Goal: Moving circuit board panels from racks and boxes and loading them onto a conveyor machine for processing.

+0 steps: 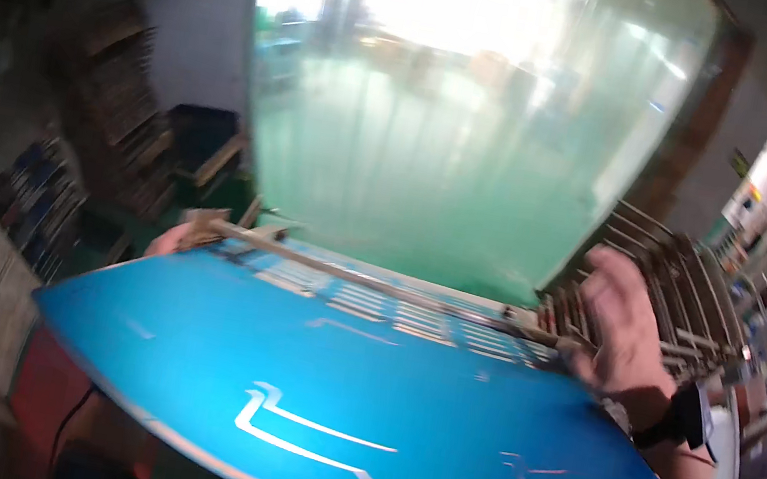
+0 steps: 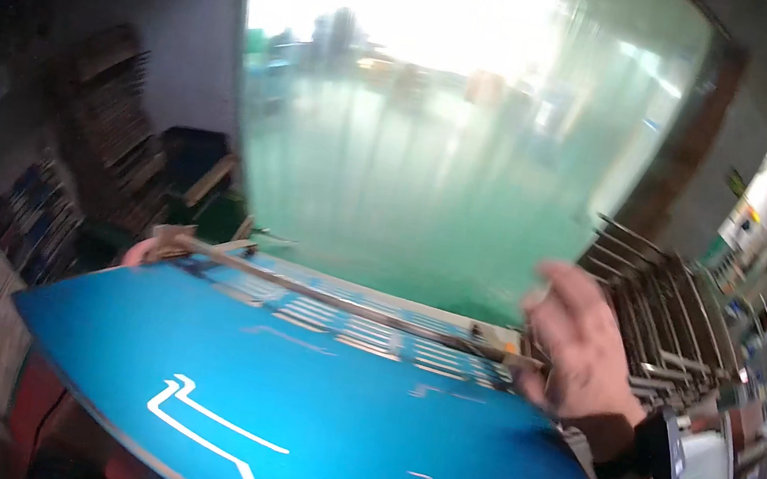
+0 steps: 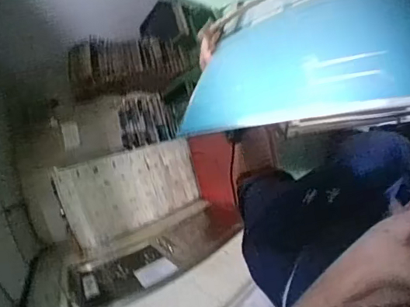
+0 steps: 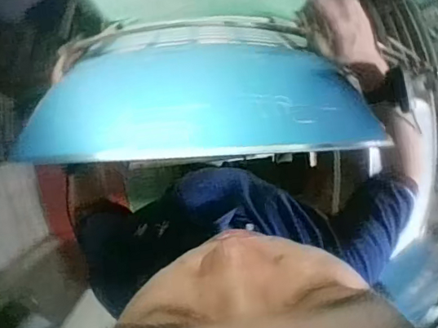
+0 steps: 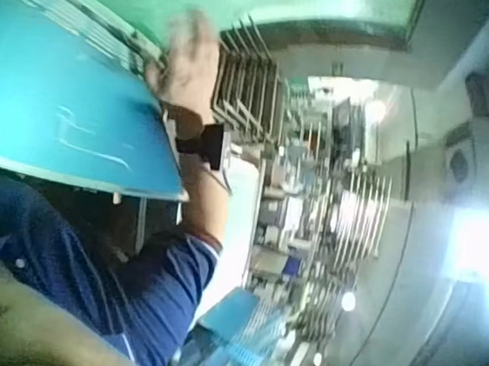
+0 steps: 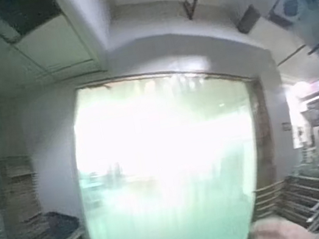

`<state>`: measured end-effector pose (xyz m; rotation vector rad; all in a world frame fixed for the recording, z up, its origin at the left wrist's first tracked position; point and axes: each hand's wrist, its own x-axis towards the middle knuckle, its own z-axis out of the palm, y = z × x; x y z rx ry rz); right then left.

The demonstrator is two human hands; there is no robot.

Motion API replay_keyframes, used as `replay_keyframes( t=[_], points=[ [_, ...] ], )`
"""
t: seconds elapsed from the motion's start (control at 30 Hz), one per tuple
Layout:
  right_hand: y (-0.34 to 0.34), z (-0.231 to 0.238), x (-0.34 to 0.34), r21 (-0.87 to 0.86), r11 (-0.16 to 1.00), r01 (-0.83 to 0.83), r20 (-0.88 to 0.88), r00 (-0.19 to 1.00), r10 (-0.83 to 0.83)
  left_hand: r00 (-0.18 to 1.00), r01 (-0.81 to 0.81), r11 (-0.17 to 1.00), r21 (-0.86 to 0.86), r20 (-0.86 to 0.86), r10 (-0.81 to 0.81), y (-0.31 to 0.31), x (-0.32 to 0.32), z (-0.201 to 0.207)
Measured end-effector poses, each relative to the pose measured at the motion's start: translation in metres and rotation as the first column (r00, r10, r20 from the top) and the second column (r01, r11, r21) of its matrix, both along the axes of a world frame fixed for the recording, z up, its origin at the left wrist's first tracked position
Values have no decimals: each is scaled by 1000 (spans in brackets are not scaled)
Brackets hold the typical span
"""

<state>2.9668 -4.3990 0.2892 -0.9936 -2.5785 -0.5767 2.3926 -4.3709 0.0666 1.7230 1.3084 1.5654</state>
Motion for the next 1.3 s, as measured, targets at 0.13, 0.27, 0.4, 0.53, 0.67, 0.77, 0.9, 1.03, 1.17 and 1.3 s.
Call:
replay_keyframes(
  t=[0.13,0.27,0.4,0.53,0.67,0.77,0.9,1.03,1.17,1.3],
  points=[
    [5,6,-40,-10,937,-349,520,799,303,988,-74,997,-9,-138,72,-3,-20,-7],
    [11,8,-53,9,886,-463,535,751,387,996,-76,997,-23,-45,75,-23,9,14],
    [-5,6,-50,-67,942,-330,508,801,317,893,-343,911,228,-222,391,-47,62,39],
    [-9,-5,-57,-164,985,-44,506,854,122,780,-408,817,407,-309,544,-66,74,54],
    [0,5,-66,-155,985,-80,549,822,153,775,-373,731,572,-241,585,-74,78,66],
    [7,12,-69,10,949,-314,540,801,259,750,-432,720,542,-227,621,-76,81,65],
    [22,2,-50,-35,926,-377,564,757,330,757,-442,712,546,-198,622,-83,91,71],
    [33,-6,-46,-45,930,-365,484,806,340,718,-448,687,571,-228,658,-79,89,68],
    [30,-23,-36,-1,964,-267,417,876,243,729,-433,720,542,-259,633,-88,87,66],
    [30,-32,-31,-48,989,-140,307,940,148,811,-349,847,402,-324,488,-84,76,61]
  ],
)
